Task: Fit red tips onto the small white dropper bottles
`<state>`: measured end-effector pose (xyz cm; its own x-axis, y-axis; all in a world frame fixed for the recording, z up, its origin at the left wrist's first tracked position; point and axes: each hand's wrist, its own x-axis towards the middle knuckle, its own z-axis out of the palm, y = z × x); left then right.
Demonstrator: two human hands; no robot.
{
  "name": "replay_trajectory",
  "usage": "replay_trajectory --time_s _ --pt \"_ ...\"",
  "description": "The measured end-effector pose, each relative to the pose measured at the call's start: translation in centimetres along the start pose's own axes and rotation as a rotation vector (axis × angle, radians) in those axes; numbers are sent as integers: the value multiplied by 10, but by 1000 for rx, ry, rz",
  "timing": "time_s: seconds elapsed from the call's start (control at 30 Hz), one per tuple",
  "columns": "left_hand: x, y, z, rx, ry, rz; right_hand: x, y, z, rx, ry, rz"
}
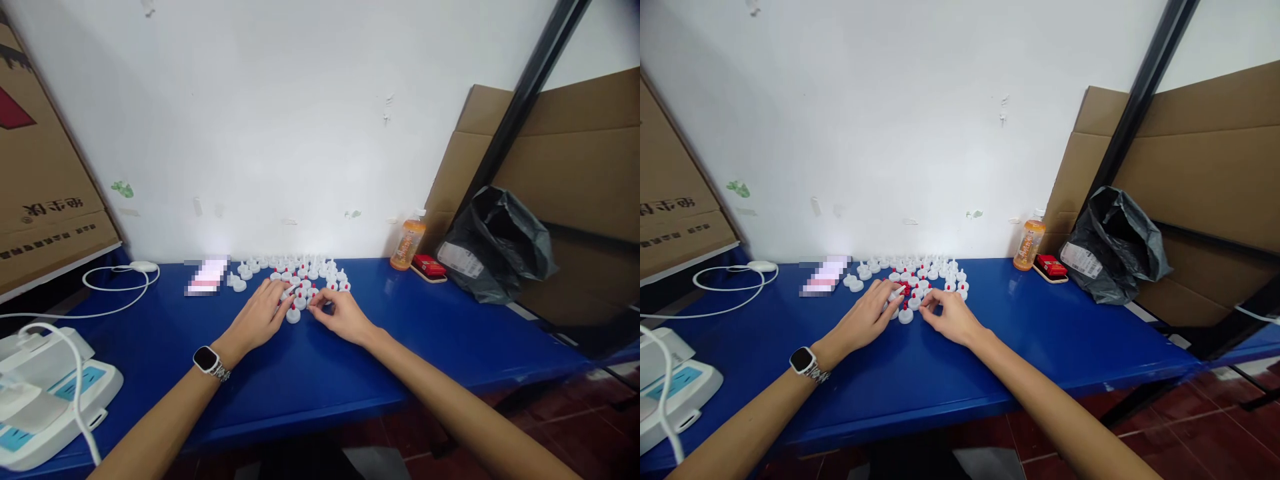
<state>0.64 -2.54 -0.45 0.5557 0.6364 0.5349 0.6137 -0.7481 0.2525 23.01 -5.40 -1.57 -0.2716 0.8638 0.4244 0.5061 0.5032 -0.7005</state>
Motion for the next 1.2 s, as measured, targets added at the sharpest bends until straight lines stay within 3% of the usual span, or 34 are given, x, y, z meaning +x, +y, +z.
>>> replay_trajectory --time_s 0.23,0.47,0.73,1.2 --pt "-1 -5 -11 -69 53 -74 66 -15 32 650 116 139" --pt "-1 -6 -10 -87 70 -90 65 -25 41 870 166 196" --pt "-2 -1 -5 -73 22 -52 58 -26 39 723 216 137" --pt "-1 -2 -3 -39 65 -48 50 -33 54 601 337 99"
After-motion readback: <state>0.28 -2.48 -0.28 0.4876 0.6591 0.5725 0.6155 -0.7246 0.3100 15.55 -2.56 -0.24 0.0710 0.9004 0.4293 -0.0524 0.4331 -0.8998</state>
